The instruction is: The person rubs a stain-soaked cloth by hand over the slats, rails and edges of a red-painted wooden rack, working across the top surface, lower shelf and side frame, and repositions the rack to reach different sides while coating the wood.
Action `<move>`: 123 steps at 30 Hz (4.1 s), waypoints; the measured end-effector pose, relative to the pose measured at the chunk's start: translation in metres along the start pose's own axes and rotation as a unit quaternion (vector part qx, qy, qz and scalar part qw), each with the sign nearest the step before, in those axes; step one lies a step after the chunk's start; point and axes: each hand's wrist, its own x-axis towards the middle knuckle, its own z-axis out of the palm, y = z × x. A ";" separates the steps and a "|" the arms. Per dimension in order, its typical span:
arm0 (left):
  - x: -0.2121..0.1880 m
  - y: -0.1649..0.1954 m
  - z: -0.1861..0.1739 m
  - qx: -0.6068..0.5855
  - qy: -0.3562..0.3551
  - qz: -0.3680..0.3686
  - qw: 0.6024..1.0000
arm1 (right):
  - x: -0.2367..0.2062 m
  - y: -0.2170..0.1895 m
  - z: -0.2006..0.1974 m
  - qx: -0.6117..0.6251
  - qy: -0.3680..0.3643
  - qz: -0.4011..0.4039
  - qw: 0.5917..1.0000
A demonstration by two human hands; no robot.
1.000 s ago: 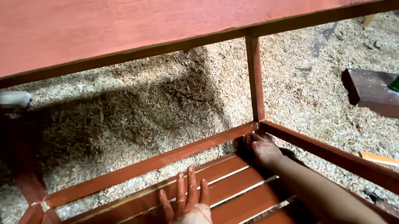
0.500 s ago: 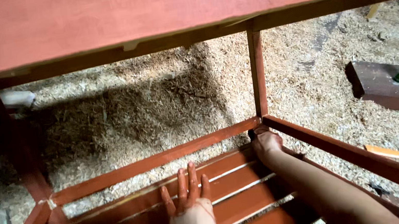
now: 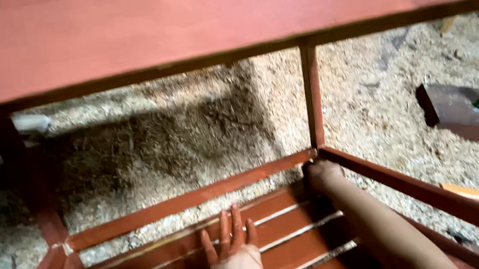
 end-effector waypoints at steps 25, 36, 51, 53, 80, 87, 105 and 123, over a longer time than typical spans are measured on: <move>0.001 0.002 0.002 -0.004 0.037 -0.012 0.999 | 0.069 -0.003 0.050 -0.293 0.091 0.037 0.951; -0.001 0.005 -0.010 0.012 0.031 -0.009 0.999 | 0.038 0.018 0.056 -0.395 0.072 -0.008 0.916; 0.013 -0.001 0.015 -0.028 0.009 -0.010 1.000 | 0.071 -0.011 0.055 -0.241 0.126 0.006 0.962; 0.015 -0.003 0.018 -0.003 0.044 -0.025 0.999 | 0.068 -0.014 0.047 -0.217 0.140 0.043 0.965; 0.096 0.039 0.085 0.980 -0.169 0.066 0.083 | 0.022 0.008 0.000 -0.072 0.022 0.135 0.988; 0.101 0.033 0.087 0.972 -0.178 0.092 0.124 | 0.006 -0.009 -0.030 -0.022 0.023 0.078 0.996; -0.021 0.008 -0.012 0.000 -0.013 -0.008 1.000 | -0.122 -0.037 0.006 0.056 0.222 -0.167 0.959; -0.012 -0.004 -0.009 0.131 0.122 -0.143 0.973 | -0.076 -0.129 0.019 0.289 0.220 -0.419 0.832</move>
